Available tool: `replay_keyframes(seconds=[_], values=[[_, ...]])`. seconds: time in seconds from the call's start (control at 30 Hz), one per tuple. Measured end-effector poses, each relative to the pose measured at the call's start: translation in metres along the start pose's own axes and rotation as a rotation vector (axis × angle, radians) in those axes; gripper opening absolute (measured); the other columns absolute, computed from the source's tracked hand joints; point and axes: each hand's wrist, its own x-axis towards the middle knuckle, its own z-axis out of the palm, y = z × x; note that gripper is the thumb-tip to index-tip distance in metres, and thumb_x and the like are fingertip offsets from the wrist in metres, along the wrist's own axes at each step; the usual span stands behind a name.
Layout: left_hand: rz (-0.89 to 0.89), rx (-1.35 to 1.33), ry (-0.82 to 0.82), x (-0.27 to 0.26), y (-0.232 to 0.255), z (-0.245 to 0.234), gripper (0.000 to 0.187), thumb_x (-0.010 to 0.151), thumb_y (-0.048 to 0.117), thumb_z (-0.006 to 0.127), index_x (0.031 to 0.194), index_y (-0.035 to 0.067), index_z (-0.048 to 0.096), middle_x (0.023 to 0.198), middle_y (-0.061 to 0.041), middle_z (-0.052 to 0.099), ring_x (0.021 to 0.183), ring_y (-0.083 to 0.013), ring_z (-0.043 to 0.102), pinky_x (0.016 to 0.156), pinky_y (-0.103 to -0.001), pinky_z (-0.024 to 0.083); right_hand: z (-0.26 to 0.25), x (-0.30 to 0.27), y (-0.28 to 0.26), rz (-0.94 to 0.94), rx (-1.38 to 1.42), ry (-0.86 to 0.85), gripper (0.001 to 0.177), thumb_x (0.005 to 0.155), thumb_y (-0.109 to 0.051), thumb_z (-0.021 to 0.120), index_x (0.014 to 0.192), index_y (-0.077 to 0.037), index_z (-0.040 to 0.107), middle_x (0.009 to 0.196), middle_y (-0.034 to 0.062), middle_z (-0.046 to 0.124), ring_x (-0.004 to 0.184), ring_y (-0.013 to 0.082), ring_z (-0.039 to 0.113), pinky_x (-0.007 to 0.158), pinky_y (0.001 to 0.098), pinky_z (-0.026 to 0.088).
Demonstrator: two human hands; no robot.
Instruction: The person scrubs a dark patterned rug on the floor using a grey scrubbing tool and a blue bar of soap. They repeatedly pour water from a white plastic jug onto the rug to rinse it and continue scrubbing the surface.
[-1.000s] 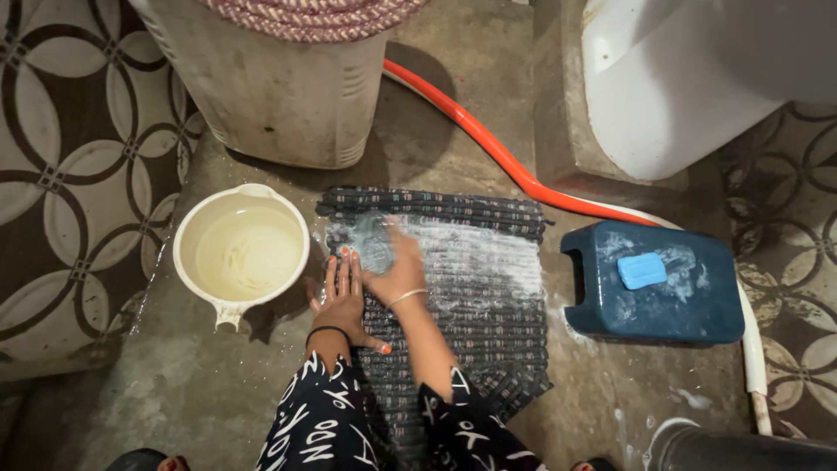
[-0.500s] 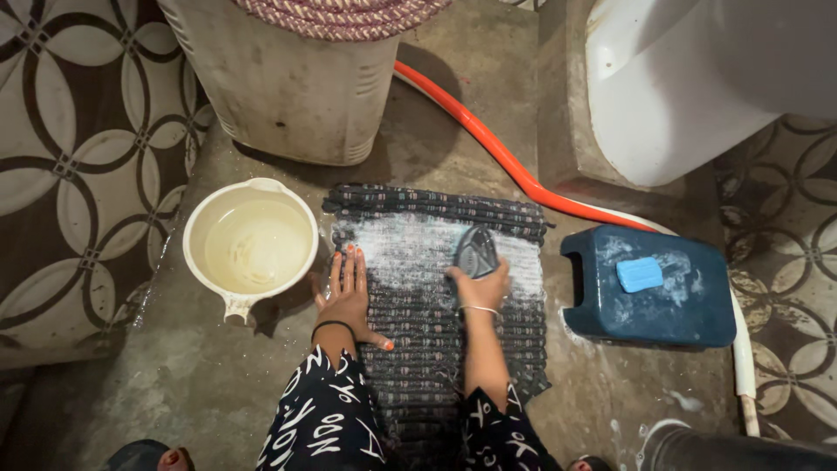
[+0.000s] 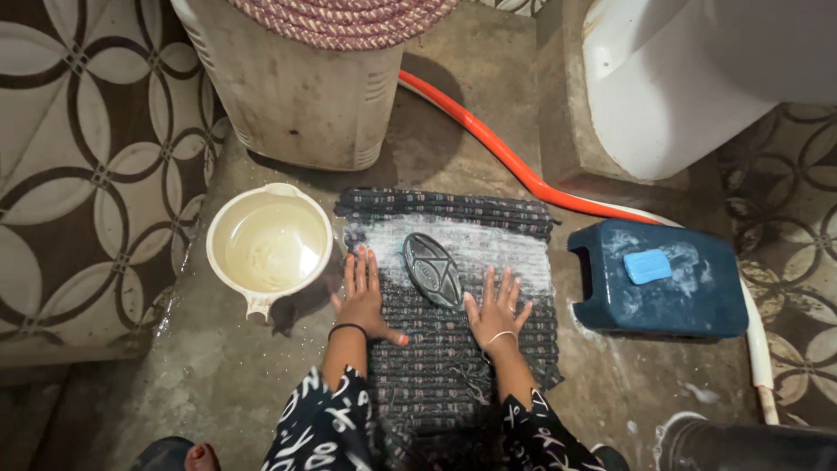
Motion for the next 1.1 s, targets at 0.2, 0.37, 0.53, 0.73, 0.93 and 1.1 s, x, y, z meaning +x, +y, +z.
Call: replay_keyframes(seconds=[0.2,0.37,0.53,0.73,0.93,1.1], values=[[-0.108,-1.162,0.525,0.009,0.022,0.008,0.104,0.085,0.063,0.067,0.166,0.014,0.023,0.165,-0.012,0.039,0.152,-0.0293,0.041,0.128,-0.050,0.029,-0.009,-0.014,-0.017,0.014,-0.061,0.120,0.076,0.098,-0.058,0.040,0.163,-0.028,0.015,0.171,0.0076,0.004,0.156,0.0316,0.001,0.119,0.0641,-0.001],[0.198,-2.744,0.727,0.010,0.011,-0.021,0.072,0.092,0.046,0.064,0.147,0.004,0.043,0.138,-0.018,0.051,0.132,-0.0393,0.051,0.117,-0.047,0.039,-0.008,-0.019,-0.021,-0.014,-0.027,0.230,0.071,0.099,-0.055,0.041,0.162,-0.028,0.022,0.171,0.0073,0.011,0.156,0.0306,0.007,0.120,0.0620,0.001],[0.349,-2.950,0.784,0.040,-0.020,-0.029,0.048,0.091,-0.009,0.044,0.138,-0.017,0.047,0.136,-0.028,0.057,0.131,-0.0419,0.056,0.114,-0.049,0.047,-0.010,-0.020,-0.024,-0.027,-0.015,0.273,0.070,0.099,-0.053,0.044,0.162,-0.029,0.025,0.170,0.0074,0.015,0.157,0.0308,0.011,0.120,0.0626,0.003],[-0.118,-2.769,0.561,-0.005,-0.075,-0.069,0.064,0.076,-0.013,0.035,0.137,-0.005,0.052,0.130,-0.026,0.064,0.125,-0.0437,0.062,0.103,-0.053,0.054,-0.011,-0.021,-0.023,-0.029,-0.029,0.284,0.070,0.098,-0.052,0.045,0.161,-0.028,0.026,0.170,0.0079,0.018,0.156,0.0306,0.012,0.120,0.0624,0.004],[-0.070,-2.657,0.589,-0.008,-0.070,-0.076,0.053,0.084,0.000,0.046,0.137,-0.006,0.052,0.131,-0.025,0.063,0.124,-0.0431,0.063,0.102,-0.045,0.059,-0.010,-0.019,-0.022,-0.035,-0.028,0.298,0.069,0.099,-0.052,0.044,0.161,-0.028,0.026,0.170,0.0074,0.018,0.156,0.0300,0.012,0.120,0.0613,0.003],[0.093,-2.664,0.286,-0.009,0.000,-0.086,0.044,0.092,0.013,0.068,0.130,-0.001,0.052,0.129,-0.025,0.058,0.116,-0.0351,0.063,0.101,-0.043,0.057,-0.012,-0.019,-0.024,-0.010,-0.032,0.260,0.068,0.099,-0.053,0.043,0.161,-0.029,0.026,0.170,0.0054,0.017,0.156,0.0286,0.011,0.120,0.0603,0.003]])
